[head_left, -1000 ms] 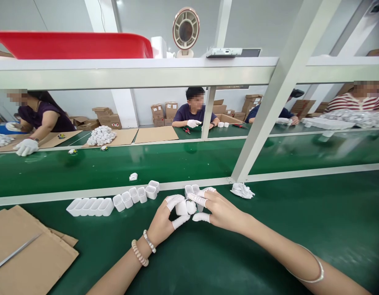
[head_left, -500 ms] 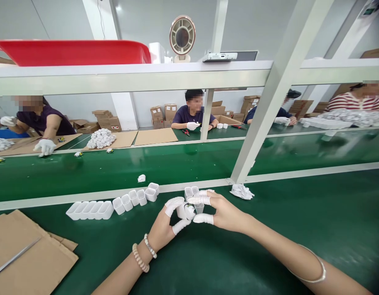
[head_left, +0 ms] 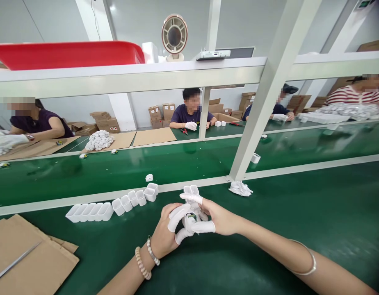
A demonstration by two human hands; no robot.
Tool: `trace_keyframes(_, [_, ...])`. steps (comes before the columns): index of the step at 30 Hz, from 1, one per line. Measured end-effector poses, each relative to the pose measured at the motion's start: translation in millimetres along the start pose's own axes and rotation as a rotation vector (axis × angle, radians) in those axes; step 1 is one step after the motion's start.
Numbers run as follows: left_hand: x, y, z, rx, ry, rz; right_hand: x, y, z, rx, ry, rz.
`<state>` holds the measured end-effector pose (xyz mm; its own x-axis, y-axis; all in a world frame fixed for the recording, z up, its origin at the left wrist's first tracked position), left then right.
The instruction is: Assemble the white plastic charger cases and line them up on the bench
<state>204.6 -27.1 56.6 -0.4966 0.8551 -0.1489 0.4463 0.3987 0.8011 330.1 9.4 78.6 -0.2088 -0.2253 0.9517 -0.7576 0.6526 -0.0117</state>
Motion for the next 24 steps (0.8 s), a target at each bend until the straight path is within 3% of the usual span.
trace_keyframes(18, [0,3,0.1,0.006,-0.020,-0.017,-8,3,-1,-0.115,0.130,-0.024])
trace_keyframes(24, [7,5,-1.1,0.017,-0.030,-0.113,-16,7,-2,-0.160,0.114,0.039])
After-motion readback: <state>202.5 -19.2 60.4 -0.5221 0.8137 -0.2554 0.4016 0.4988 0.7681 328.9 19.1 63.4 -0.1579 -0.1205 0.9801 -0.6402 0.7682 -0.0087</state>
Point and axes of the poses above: each hand's wrist, its own y-axis towards the middle knuckle, its own z-axis out of the palm, x = y × z, the point moved 7 cm from there along y, towards the middle knuckle, and after that the axes turned 6 degrees about z, right-handed, at the moved point
